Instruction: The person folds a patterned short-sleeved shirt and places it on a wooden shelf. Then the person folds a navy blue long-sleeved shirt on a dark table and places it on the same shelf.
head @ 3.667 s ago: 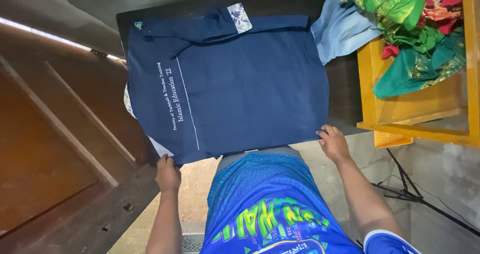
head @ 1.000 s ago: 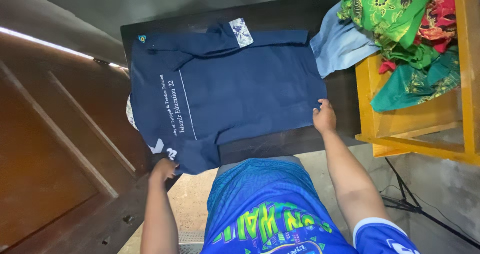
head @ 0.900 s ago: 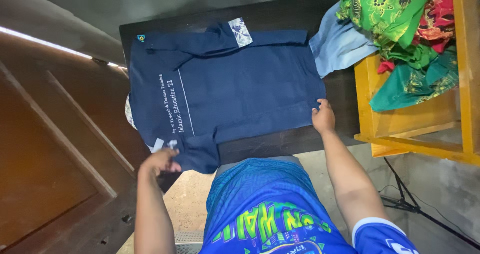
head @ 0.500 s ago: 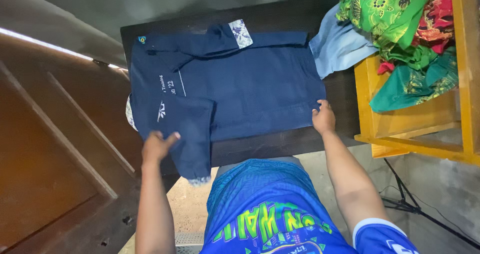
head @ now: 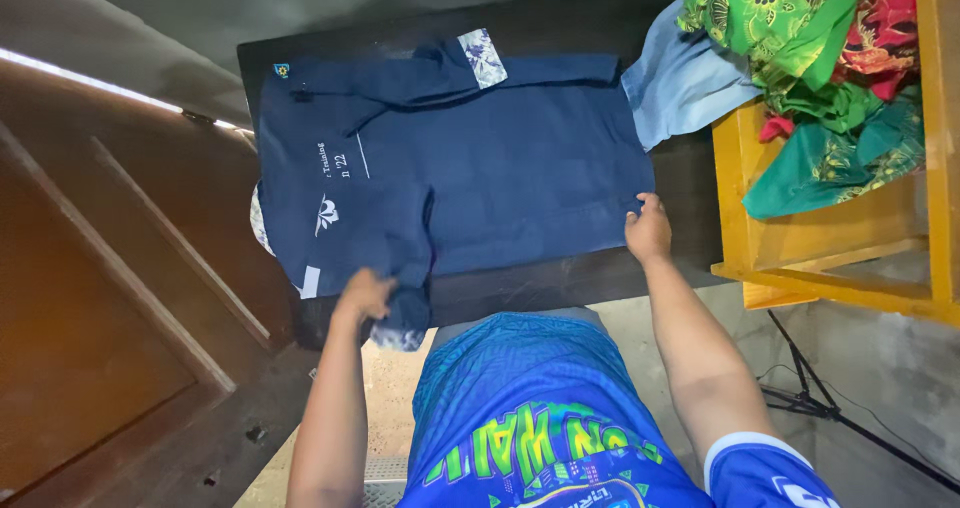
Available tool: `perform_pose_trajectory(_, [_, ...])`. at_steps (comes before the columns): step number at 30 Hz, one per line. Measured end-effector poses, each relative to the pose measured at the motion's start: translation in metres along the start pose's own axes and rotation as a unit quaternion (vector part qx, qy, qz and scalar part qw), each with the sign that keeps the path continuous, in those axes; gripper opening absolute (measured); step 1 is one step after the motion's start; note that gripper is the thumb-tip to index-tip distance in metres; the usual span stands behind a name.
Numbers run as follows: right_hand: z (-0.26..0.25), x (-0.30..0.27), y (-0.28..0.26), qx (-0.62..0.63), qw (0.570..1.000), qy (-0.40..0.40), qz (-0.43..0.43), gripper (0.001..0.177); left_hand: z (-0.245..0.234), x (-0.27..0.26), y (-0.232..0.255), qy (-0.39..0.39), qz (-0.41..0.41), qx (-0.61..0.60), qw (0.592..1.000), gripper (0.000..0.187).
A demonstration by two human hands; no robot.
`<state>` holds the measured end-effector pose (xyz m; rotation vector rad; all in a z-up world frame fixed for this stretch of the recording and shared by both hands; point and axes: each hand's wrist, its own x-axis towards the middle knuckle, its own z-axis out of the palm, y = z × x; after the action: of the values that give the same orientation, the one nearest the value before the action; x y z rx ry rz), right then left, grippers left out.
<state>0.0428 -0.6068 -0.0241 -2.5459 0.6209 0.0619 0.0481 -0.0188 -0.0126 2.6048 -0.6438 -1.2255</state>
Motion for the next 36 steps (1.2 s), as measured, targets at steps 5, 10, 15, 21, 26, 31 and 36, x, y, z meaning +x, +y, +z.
perform_pose_trajectory(5, [0.001, 0.000, 0.003, -0.002, 1.000, 0.012, -0.025, 0.044, -0.104, 0.017, 0.032, 0.292, -0.073, -0.704, 0.644, 0.043])
perform_pose_trajectory(10, [-0.003, -0.001, 0.000, -0.007, 1.000, 0.000, -0.023, 0.045, -0.155, 0.006, 0.042, 0.404, 0.027, -0.632, 0.661, 0.065])
perform_pose_trajectory(15, [-0.007, 0.000, -0.002, -0.010, 1.000, -0.010, -0.006, 0.043, -0.099, -0.011, 0.004, 0.463, -0.173, -0.210, 0.843, 0.075])
perform_pose_trajectory(21, [-0.003, 0.005, 0.009, 0.004, 0.999, 0.015, -0.032, 0.031, -0.031, -0.022, -0.053, 0.378, -0.335, -0.189, 0.842, 0.080])
perform_pose_trajectory(26, [-0.007, 0.000, 0.013, 0.018, 1.000, 0.022, -0.014, 0.035, -0.020, -0.015, -0.086, 0.383, -0.247, -0.192, 0.869, 0.037])
perform_pose_trajectory(31, [-0.013, -0.006, 0.007, 0.033, 0.998, 0.054, 0.012, 0.035, -0.043, -0.005, -0.083, 0.477, -0.250, -0.224, 0.812, 0.032])
perform_pose_trajectory(36, [-0.016, -0.009, 0.003, 0.024, 0.999, 0.046, 0.013, 0.033, -0.064, -0.023, -0.062, 0.392, -0.330, -0.246, 0.823, 0.050])
